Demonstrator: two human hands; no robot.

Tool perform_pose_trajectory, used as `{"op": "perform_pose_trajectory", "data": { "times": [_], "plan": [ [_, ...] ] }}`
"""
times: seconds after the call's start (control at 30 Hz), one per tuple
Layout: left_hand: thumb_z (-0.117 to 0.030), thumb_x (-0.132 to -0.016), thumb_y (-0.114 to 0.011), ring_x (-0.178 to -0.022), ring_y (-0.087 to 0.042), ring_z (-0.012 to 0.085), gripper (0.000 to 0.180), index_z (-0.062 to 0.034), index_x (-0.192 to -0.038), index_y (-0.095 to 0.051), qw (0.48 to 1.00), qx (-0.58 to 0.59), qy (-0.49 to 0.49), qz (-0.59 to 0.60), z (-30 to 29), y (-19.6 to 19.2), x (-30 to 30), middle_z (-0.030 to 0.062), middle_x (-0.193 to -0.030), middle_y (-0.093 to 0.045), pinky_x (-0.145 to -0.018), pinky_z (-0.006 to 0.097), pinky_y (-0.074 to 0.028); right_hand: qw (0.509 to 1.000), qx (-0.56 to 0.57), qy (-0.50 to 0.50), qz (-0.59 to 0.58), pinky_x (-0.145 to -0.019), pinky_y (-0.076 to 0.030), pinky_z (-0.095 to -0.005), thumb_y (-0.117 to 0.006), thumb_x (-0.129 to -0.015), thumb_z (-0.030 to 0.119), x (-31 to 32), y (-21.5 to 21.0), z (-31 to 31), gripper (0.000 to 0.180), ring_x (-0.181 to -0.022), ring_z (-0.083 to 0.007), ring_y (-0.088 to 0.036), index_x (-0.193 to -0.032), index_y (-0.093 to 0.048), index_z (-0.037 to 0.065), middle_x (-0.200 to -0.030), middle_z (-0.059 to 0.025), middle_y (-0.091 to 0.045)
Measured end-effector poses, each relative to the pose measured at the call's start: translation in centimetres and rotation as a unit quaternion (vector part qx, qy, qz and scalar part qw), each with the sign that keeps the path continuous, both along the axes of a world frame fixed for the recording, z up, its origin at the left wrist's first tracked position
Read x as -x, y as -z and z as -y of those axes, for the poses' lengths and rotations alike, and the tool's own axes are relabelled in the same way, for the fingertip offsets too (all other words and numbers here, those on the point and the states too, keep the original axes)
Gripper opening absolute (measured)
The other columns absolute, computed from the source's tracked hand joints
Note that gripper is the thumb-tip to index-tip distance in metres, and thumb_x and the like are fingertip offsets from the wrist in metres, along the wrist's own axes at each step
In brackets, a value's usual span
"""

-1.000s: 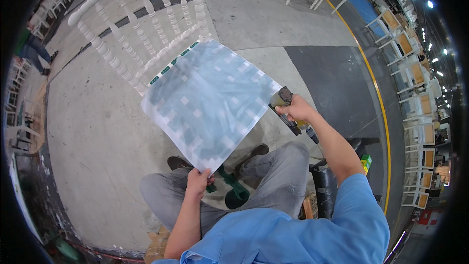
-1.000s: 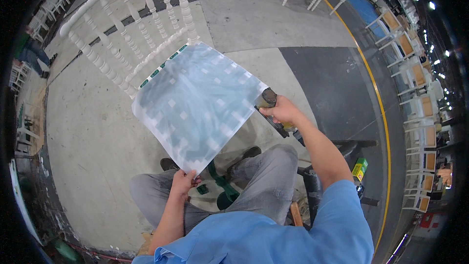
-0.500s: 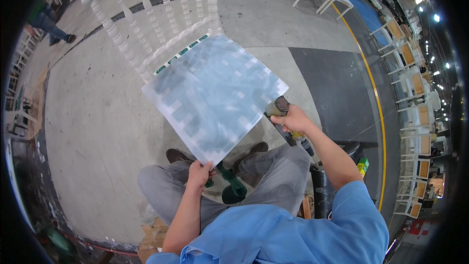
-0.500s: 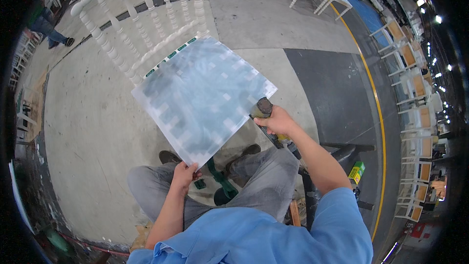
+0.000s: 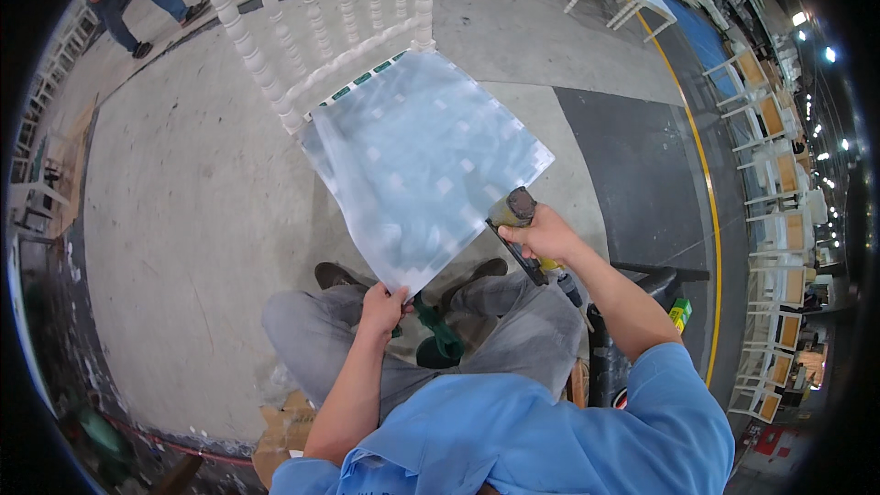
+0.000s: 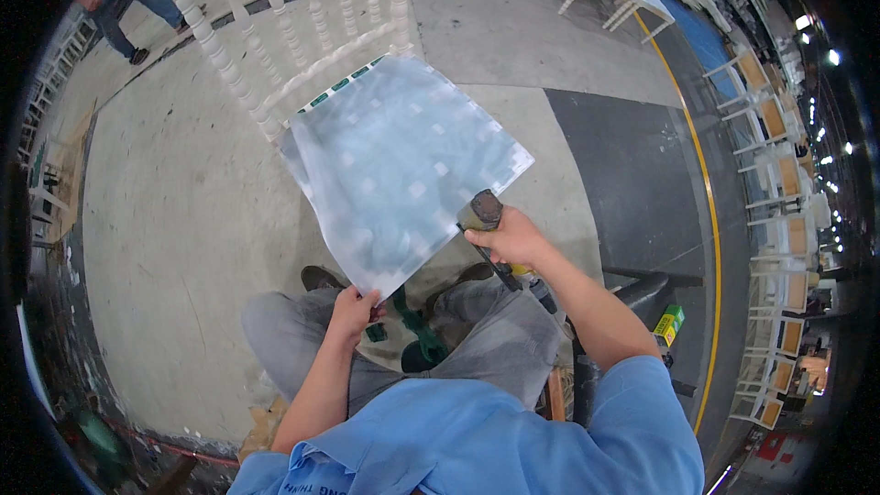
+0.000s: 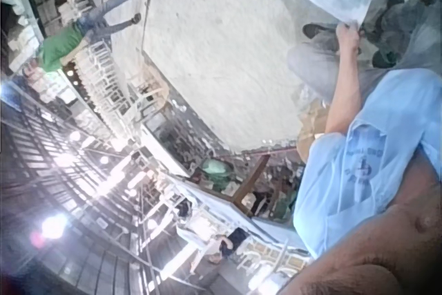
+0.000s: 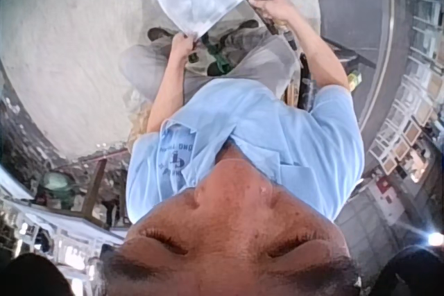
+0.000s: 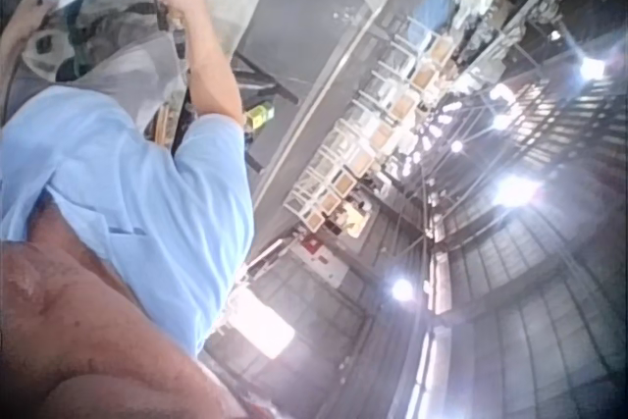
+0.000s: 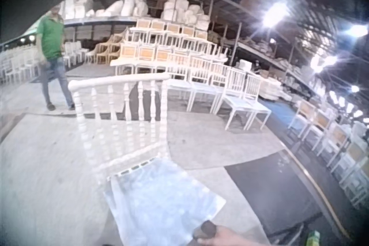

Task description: The person weaves green webbing into the seat frame of a white wooden chair, secures it with a staple gun, and then covers the seat with a light blue fabric, stapling it in place. The person then moves the finished chair to a stack of similar chairs.

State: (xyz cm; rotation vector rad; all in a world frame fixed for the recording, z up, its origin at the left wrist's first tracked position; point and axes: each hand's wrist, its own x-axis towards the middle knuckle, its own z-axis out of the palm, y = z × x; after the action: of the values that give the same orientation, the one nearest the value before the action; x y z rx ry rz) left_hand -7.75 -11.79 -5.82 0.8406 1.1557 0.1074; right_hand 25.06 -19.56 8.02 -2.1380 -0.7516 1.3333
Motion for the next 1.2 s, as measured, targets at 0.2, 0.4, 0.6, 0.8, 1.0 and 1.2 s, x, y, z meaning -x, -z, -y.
{"op": "perform_pose_trajectory", "data": {
  "times": [0.2,0.4,0.6,0.8,1.0,1.2],
  "plan": [
    [-0.016,-0.106,-0.064,-0.077,-0.07,0.017,0.023,0.0004,-0.122,-0.068,1.0,-0.009,0.001,-0.002,0.1,0.0,-0.3,0.009,-0.097,-0.073,-0.064,0.033,-0.054,0.999,0.033,0.0,0.012,-0.053,-0.051,-0.0327,-0.085,-0.092,0.03,1.9,0.7,-0.1,0.044,-0.055,-0.0142,-0.06,-0.117,-0.068,-0.001,-0.087,-0.0064,-0.069],
    [-0.016,-0.106,-0.065,-0.076,-0.07,0.0169,0.023,0.0005,-0.122,-0.068,1.0,-0.013,-0.005,0.008,0.2,0.3,0.0,0.0092,-0.097,-0.073,-0.065,0.032,-0.055,0.999,0.036,-0.009,-0.023,-0.052,-0.05,-0.0327,-0.086,-0.091,0.031,5.5,0.1,0.0,0.045,-0.055,-0.0143,-0.06,-0.118,-0.068,-0.001,-0.085,-0.0059,-0.07],
    [-0.017,-0.106,-0.066,-0.078,-0.07,0.0167,0.026,0.0015,-0.125,-0.067,1.0,-0.008,-0.007,0.012,0.3,-0.4,-0.4,0.0099,-0.098,-0.074,-0.066,0.032,-0.056,0.999,0.034,-0.009,-0.002,-0.052,-0.05,-0.0324,-0.086,-0.092,0.031,7.2,1.5,0.6,0.044,-0.054,-0.0141,-0.061,-0.117,-0.069,-0.001,-0.085,-0.0061,-0.071],
    [-0.019,-0.106,-0.066,-0.074,-0.07,0.0155,0.028,0.0015,-0.126,-0.068,1.0,-0.027,0.01,-0.007,0.0,0.8,0.1,0.009,-0.097,-0.074,-0.065,0.031,-0.055,0.998,0.05,-0.047,0.0,-0.052,-0.051,-0.0318,-0.085,-0.092,0.03,9.2,-0.3,-0.1,0.044,-0.054,-0.0139,-0.06,-0.119,-0.069,0.0,-0.086,-0.006,-0.072],
    [-0.012,-0.102,-0.068,-0.079,-0.07,0.0175,0.027,0.007,-0.121,-0.07,0.999,-0.029,-0.015,-0.01,0.2,-0.3,0.1,0.0112,-0.098,-0.074,-0.069,0.032,-0.06,0.994,0.054,-0.097,-0.004,-0.055,-0.051,-0.0325,-0.082,-0.095,0.03,13.2,-1.8,-1.1,0.035,-0.058,-0.0133,-0.063,-0.111,-0.071,0.0,-0.078,-0.0034,-0.068],
    [-0.015,-0.103,-0.068,-0.078,-0.07,0.0167,0.028,0.0054,-0.122,-0.07,1.0,-0.029,-0.009,0.009,0.3,-0.6,-0.3,0.0115,-0.099,-0.075,-0.066,0.031,-0.059,0.996,0.039,-0.079,-0.016,-0.055,-0.05,-0.0313,-0.081,-0.095,0.03,12.7,-0.2,0.1,0.036,-0.06,-0.0138,-0.065,-0.111,-0.071,-0.001,-0.082,-0.0055,-0.071]
  ]
}}
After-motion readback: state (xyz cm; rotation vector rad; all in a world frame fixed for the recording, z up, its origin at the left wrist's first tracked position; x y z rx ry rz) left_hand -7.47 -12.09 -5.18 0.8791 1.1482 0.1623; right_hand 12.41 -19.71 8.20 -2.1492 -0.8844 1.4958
